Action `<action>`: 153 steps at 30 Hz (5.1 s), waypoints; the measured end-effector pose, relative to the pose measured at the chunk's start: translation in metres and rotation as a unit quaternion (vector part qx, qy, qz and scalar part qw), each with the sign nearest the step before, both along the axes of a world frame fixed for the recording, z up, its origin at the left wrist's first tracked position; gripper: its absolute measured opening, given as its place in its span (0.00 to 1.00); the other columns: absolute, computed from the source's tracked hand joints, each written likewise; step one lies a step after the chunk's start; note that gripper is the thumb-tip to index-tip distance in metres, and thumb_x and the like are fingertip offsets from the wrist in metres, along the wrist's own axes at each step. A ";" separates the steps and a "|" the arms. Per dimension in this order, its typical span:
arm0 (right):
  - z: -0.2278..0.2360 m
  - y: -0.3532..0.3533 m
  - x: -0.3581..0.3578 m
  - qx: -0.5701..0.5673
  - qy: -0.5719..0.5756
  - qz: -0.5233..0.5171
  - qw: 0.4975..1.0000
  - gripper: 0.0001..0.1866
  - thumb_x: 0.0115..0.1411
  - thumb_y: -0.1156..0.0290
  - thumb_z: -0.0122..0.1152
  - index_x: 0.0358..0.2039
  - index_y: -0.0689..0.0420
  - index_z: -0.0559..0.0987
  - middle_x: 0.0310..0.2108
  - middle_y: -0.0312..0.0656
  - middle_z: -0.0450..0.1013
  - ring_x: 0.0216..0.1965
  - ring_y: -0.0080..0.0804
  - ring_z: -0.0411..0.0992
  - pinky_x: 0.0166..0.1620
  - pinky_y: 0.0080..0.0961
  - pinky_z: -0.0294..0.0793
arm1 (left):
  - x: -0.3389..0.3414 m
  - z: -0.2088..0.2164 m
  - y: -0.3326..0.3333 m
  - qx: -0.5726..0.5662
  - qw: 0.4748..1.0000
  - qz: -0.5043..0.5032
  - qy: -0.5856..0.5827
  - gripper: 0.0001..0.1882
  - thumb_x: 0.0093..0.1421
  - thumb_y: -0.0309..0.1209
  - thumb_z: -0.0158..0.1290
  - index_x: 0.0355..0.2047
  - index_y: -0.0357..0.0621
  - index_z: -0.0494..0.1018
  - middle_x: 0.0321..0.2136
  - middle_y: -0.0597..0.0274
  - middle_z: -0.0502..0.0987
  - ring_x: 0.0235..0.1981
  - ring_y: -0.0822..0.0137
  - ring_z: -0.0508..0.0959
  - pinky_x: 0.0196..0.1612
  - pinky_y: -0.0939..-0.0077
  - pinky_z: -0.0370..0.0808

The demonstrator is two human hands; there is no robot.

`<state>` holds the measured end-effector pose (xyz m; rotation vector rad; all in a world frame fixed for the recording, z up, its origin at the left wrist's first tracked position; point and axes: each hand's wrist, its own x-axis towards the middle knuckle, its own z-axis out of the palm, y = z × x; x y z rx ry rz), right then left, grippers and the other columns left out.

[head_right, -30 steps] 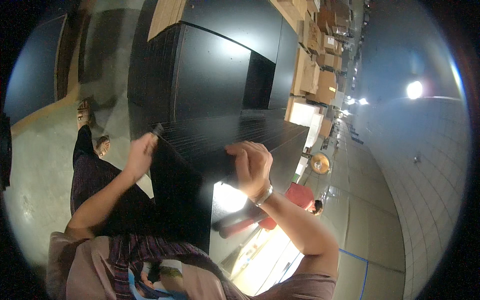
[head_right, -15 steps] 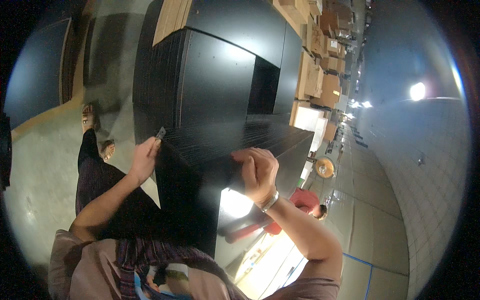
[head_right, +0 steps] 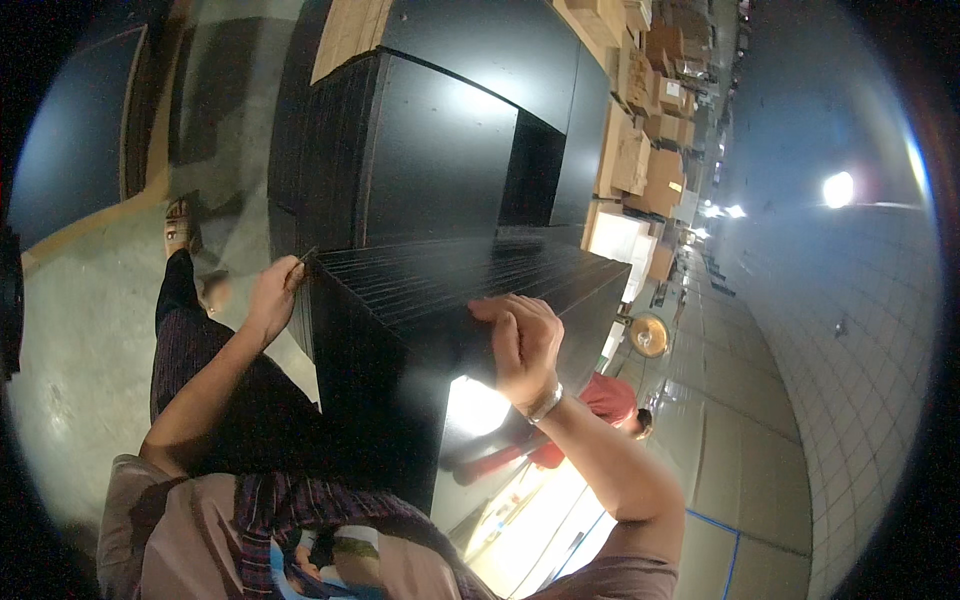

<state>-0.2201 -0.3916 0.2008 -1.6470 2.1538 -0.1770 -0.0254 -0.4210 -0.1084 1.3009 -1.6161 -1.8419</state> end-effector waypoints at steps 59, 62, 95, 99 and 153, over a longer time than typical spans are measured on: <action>0.003 -0.006 0.001 0.012 0.022 0.022 0.999 0.15 0.57 0.75 0.42 0.26 0.66 0.79 0.32 0.52 0.81 0.35 0.41 0.79 0.46 0.31 0.72 | -0.003 0.082 -0.004 0.012 0.997 -0.022 0.073 0.11 0.63 0.29 0.52 0.25 0.38 0.68 0.23 0.46 0.71 0.25 0.46 0.74 0.27 0.56 0.69; 0.003 -0.002 0.001 -0.003 0.014 0.031 0.999 0.15 0.57 0.75 0.42 0.26 0.66 0.79 0.32 0.52 0.81 0.34 0.42 0.79 0.46 0.32 0.72 | 0.004 0.101 -0.009 -0.072 0.986 -0.007 0.153 0.10 0.62 0.29 0.53 0.24 0.40 0.67 0.22 0.49 0.72 0.24 0.48 0.74 0.26 0.58 0.68; 0.007 -0.006 0.006 0.030 0.027 0.007 0.999 0.17 0.59 0.72 0.42 0.27 0.66 0.80 0.33 0.52 0.81 0.37 0.42 0.79 0.47 0.32 0.71 | -0.002 0.001 -0.004 0.016 0.999 -0.021 -0.031 0.13 0.64 0.38 0.49 0.28 0.43 0.70 0.24 0.46 0.74 0.30 0.40 0.74 0.30 0.49 0.68; 0.004 -0.002 0.002 0.025 0.002 -0.006 1.000 0.17 0.58 0.72 0.42 0.27 0.66 0.80 0.33 0.51 0.81 0.37 0.41 0.78 0.48 0.31 0.70 | -0.007 0.020 0.018 -0.035 0.999 -0.011 0.015 0.13 0.65 0.39 0.50 0.28 0.43 0.69 0.26 0.46 0.74 0.32 0.40 0.74 0.32 0.49 0.68; 0.002 -0.003 0.006 0.018 0.027 -0.020 0.999 0.20 0.64 0.72 0.41 0.28 0.70 0.80 0.27 0.50 0.80 0.30 0.35 0.79 0.38 0.24 0.74 | 0.007 0.198 0.001 -0.224 0.923 0.092 0.300 0.09 0.56 0.20 0.56 0.22 0.36 0.67 0.16 0.53 0.64 0.16 0.53 0.65 0.21 0.64 0.62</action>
